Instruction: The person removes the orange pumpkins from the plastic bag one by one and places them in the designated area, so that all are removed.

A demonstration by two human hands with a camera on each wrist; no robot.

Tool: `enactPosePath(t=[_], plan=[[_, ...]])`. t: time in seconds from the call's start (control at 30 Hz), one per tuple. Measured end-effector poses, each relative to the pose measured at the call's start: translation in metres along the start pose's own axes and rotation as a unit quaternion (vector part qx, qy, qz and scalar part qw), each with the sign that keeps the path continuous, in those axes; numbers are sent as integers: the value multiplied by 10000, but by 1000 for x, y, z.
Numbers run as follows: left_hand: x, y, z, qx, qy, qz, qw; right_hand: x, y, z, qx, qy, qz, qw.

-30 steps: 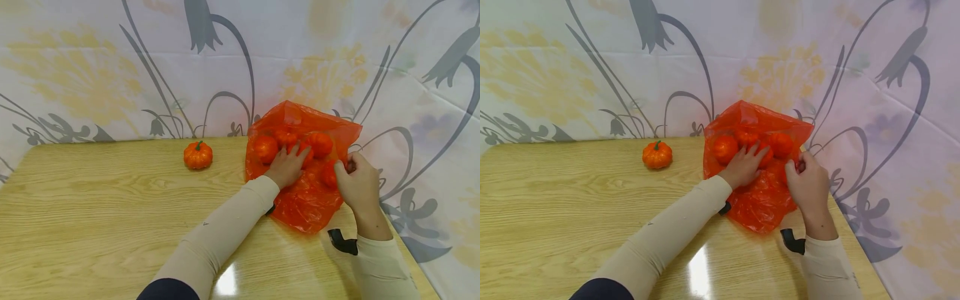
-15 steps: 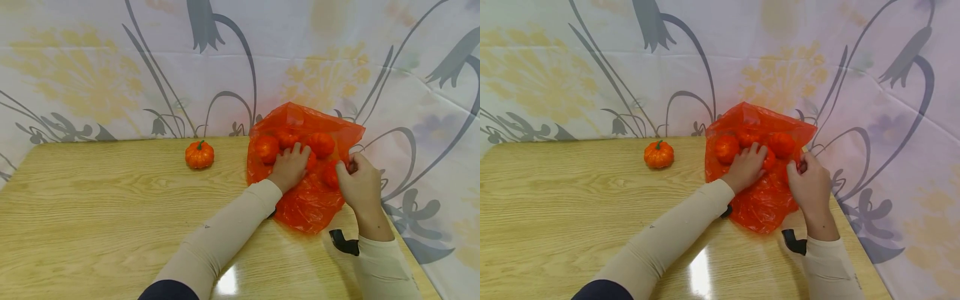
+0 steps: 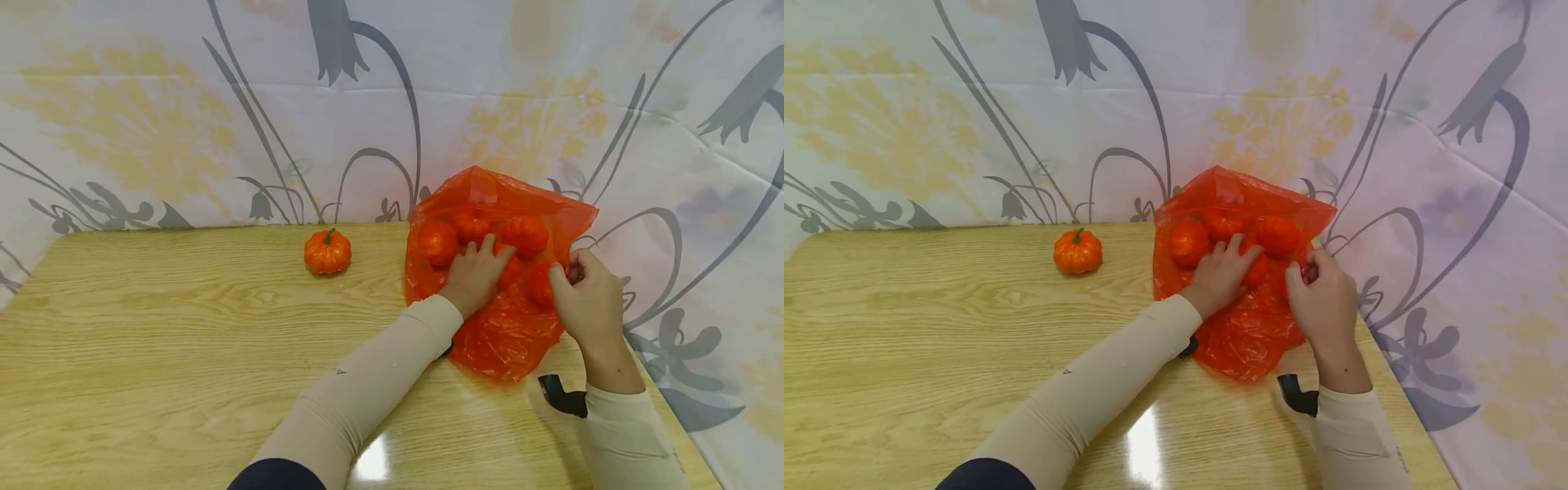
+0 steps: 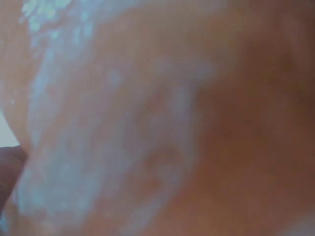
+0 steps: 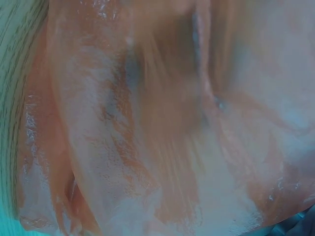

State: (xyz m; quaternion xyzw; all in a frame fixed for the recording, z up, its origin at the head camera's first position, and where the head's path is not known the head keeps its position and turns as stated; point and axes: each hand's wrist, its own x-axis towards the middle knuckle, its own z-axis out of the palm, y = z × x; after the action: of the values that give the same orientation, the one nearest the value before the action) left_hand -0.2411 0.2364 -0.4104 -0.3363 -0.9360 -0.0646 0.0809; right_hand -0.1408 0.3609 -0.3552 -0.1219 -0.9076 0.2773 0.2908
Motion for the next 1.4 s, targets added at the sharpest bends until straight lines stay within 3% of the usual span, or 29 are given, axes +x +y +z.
enactPosePath(t=[0.33,0.6,1.1,1.4], plan=[[-12,-5,-11,-36,137,165,9998,1,-3,0,-1,63,-107,9999],[-33,-8,-25,-699,200,220,9971,-1,-2,-1,34,37,-114,9999],[-70,-24,-46,-1447,517,288,9877,-2,-3,2,-72,4,-265,9996],[-87,-36,-52,-1563,827,299,9838,-4,-4,3,-105,0,-286,9995]])
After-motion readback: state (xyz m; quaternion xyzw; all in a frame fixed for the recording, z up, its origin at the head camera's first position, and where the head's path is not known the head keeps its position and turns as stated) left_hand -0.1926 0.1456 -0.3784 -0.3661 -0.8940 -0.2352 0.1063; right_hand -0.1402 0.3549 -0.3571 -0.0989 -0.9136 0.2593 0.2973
